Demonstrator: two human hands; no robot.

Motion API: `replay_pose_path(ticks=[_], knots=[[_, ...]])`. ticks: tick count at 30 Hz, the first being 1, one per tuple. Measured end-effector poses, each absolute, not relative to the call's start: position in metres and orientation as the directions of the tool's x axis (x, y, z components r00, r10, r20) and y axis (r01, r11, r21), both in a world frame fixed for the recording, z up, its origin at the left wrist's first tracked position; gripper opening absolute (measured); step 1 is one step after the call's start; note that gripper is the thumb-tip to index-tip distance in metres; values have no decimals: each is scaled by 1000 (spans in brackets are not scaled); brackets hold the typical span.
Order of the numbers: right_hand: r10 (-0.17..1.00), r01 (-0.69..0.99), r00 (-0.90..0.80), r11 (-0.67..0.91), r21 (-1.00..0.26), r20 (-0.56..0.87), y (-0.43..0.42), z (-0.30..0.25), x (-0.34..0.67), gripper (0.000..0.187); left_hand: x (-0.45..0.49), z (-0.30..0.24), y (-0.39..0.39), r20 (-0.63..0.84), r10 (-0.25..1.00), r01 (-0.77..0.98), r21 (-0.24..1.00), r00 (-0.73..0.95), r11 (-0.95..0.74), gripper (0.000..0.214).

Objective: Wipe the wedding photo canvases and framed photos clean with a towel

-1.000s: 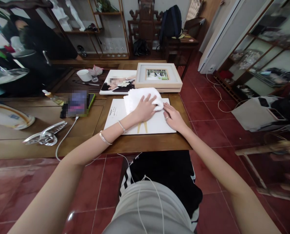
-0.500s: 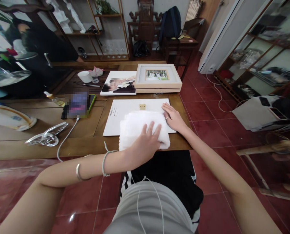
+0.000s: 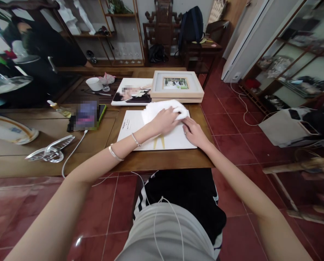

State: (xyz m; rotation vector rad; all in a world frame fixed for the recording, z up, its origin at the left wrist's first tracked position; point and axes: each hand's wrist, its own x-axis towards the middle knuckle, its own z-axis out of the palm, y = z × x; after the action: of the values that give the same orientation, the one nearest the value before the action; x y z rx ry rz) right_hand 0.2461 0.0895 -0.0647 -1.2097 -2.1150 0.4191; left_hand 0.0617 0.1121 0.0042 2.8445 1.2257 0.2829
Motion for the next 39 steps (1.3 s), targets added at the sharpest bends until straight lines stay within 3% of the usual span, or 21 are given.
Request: replay_pose_path(ticks=[4, 7, 12, 19, 24, 29, 39], knots=[[841, 658, -364, 536, -528, 400, 88, -61, 245, 44, 82, 16, 134, 270, 653, 577, 313, 708, -754, 44], [851, 681, -355, 519, -517, 387, 87, -59, 244, 43, 94, 14, 146, 201, 643, 575, 310, 739, -757, 45], [861, 671, -349, 505, -543, 370, 88, -60, 244, 45, 84, 4, 147, 131, 742, 729, 137, 658, -670, 43], [870, 660, -340, 492, -568, 358, 90, -65, 245, 47, 60, -10, 87, 105, 729, 730, -225, 676, -645, 37], [882, 680, -323, 469, -563, 344, 91, -67, 245, 46, 57, -11, 12, 77, 659, 647, -305, 748, -699, 35], [881, 674, -325, 471, -568, 344, 92, -68, 246, 45, 50, -5, -3, 77, 631, 626, -263, 772, -734, 34], [887, 676, -310, 459, -577, 342, 90, -68, 245, 46, 38, -12, 107, 68, 746, 748, -116, 662, -653, 37]])
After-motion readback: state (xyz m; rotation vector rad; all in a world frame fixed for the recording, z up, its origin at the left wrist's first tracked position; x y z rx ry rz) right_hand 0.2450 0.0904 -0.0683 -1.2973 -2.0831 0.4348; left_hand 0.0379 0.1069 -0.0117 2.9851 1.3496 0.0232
